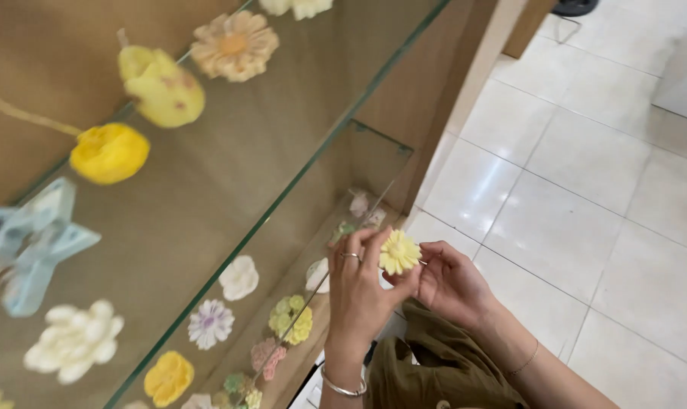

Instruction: Organize different flower-shaped candles on a shelf and a workbench.

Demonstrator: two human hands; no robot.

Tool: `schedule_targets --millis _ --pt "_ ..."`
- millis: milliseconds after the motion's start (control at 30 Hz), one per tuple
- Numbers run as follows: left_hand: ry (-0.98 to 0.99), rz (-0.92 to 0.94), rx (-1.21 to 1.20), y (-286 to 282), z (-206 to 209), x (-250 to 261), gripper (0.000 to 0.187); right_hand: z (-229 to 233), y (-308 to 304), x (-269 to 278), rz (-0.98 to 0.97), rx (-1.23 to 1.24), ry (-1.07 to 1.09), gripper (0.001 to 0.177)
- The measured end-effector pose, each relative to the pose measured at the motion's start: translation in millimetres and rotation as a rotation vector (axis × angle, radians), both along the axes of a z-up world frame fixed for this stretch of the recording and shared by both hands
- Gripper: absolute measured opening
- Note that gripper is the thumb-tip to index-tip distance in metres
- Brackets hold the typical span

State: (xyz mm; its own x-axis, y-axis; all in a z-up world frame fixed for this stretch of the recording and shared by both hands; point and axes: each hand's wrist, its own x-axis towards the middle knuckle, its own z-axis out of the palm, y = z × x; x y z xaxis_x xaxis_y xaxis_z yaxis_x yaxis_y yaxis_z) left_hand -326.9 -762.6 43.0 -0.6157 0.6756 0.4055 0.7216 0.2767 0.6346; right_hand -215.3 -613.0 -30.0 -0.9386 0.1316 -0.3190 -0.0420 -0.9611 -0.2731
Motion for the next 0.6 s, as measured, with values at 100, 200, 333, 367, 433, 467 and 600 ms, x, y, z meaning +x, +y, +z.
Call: schedule_targets --millis 100,200,333,367,433,467,600 --pt "-0.020 -0.173 0.012 19.1 -3.1 18.6 0.065 29.5 4.1 15.6 -0.090 -0.088 0.083 0.050" --pt "0.014 -0.250 0.026 34.4 -6.7 33.5 0.064 38.7 7.9 29.5 -0.155 -0.159 0.124 0.057" --pt "0.055 -0.289 0.059 61.8 -8.6 46.2 0.065 26.4 26.9 51.5 -0.227 -0.169 0.179 0.058" --pt "0.076 -0.272 0.076 69.7 -10.2 48.6 0.066 30.2 31.4 54.1 -0.248 -0.150 0.178 0.058" --pt "0.096 -0.266 0.089 87.0 -11.7 56.3 0.066 35.6 43.2 63.6 -0.280 -0.134 0.177 0.058" --pt "0.044 -0.287 0.069 96.1 -11.5 61.1 0.069 37.0 50.1 69.9 -0.306 -0.134 0.155 0.058" --pt "-0.045 -0.355 0.043 140.2 -12.2 89.1 0.078 32.8 89.7 105.1 -0.337 -0.154 0.201 0.059"
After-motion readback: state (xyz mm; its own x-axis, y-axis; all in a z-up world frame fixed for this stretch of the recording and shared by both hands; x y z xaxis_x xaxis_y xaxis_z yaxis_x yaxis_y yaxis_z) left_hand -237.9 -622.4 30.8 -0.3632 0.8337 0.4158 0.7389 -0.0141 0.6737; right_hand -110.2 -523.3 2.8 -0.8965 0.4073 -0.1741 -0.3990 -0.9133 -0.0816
